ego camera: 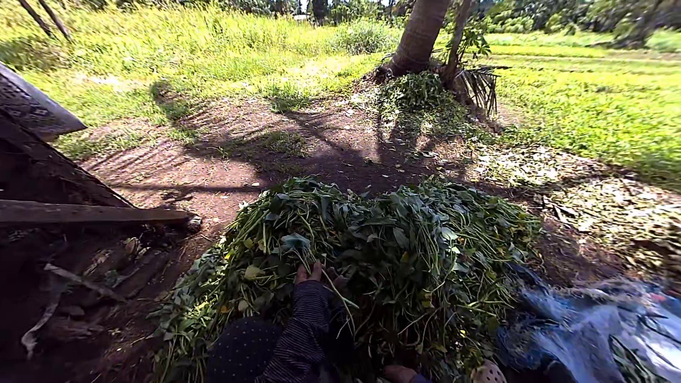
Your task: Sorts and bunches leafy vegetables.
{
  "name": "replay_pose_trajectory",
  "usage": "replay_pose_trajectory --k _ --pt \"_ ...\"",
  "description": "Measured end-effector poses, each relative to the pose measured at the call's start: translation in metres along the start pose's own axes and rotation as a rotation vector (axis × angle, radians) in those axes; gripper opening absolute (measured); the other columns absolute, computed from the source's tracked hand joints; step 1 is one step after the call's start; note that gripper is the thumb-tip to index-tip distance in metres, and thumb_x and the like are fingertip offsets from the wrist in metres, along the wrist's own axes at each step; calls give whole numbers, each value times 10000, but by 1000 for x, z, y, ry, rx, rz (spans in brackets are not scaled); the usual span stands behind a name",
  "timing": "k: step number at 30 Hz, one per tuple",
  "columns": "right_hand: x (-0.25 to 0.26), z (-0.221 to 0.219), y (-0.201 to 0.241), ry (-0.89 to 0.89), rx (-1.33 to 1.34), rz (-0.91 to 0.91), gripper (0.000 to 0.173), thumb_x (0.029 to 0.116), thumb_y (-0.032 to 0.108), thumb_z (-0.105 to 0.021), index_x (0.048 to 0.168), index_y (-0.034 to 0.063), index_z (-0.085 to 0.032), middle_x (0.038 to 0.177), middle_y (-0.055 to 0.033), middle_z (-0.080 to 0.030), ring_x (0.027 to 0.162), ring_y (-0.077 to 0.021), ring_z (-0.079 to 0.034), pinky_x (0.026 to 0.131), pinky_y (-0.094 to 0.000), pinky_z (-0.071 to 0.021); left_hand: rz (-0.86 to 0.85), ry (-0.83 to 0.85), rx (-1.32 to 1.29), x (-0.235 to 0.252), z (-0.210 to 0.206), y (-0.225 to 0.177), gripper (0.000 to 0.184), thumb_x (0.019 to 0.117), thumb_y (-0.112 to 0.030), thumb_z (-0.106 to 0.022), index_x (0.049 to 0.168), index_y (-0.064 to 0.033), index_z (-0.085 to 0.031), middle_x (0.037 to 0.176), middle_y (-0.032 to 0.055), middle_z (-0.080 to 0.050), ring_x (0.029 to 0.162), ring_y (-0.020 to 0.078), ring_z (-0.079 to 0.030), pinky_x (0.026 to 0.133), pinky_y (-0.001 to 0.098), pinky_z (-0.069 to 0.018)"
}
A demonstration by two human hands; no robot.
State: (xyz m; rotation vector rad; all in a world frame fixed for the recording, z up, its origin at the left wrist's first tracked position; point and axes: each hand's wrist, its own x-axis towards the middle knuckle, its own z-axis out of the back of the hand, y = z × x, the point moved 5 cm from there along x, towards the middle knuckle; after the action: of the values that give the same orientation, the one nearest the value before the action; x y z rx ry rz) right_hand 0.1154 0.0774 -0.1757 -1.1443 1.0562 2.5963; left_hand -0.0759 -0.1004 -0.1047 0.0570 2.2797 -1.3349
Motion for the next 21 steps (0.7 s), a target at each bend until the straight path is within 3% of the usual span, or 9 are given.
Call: replay_pose_trajectory --k 3,6,8,11,13,15,17,20,21 --pt "-5 42 24 -207 231 109 440 1098 285 -480 1412 -12 -565 1406 -235 -589 1298 -340 -589 1133 -487 -437 6 -16 -29 -9 -2 2 327 1078 -89 -510 1377 -15 -399 1020 181 -589 745 292 -696 603 482 -618" --pt "4 61 50 -437 386 345 449 1055 250 -504 1394 -37 -572 1344 -228 -619 1184 -296 -642 1037 -431 -515 2 6 -14 -15 -7 7 309 1083 -70 -485 1371 -21 -383 1022 178 -591 742 297 -690 602 486 -618" --pt "13 63 70 -319 426 283 447 1069 254 -538 1396 -51 -549 1324 -226 -641 1215 -298 -642 1085 -442 -488 -11 31 3 -16 -11 12 292 1083 -63 -479 1355 -17 -383 1012 177 -610 734 292 -699 591 477 -621" --pt "29 52 82 -214 381 185 379 1083 235 -519 1280 -87 -556 1102 -251 -665 1017 -323 -661 962 -474 -510 14 65 51 -20 -13 14 260 1088 -66 -469 1332 -23 -389 982 162 -639 731 277 -707 591 465 -621" --pt "27 46 87 -177 279 167 352 1090 192 -496 1256 -112 -556 1097 -284 -652 1030 -358 -650 972 -493 -495 12 85 81 -21 -13 16 234 1086 -62 -472 1306 -18 -408 922 148 -649 702 266 -707 582 452 -624" --pt "27 39 76 -148 183 144 342 1082 186 -498 1254 -100 -575 1122 -285 -662 1071 -379 -656 995 -524 -487 -56 40 72 -19 -10 15 213 1087 -72 -474 1285 -8 -426 877 131 -642 639 237 -692 542 419 -623" --pt "32 29 46 -155 144 86 353 1067 206 -504 1247 -78 -613 1150 -276 -684 1117 -394 -667 1020 -559 -489 -155 -61 30 -8 -2 -3 262 1098 -104 -465 1337 -19 -400 880 124 -629 611 216 -676 528 401 -615" --pt "34 41 -4 -428 228 -41 466 1074 337 -476 1148 -80 -671 1083 -272 -700 1068 -397 -682 983 -568 -505 -134 -131 24 2 1 -22 282 1101 -152 -480 1351 -60 -385 877 118 -593 605 223 -660 531 425 -606" --pt "38 51 -17 -505 272 -92 512 1067 386 -491 1189 -86 -647 1126 -272 -684 1099 -391 -668 1007 -554 -500 -92 -106 53 2 0 -15 299 1097 -162 -491 1359 -58 -388 879 113 -559 610 225 -650 537 432 -610"
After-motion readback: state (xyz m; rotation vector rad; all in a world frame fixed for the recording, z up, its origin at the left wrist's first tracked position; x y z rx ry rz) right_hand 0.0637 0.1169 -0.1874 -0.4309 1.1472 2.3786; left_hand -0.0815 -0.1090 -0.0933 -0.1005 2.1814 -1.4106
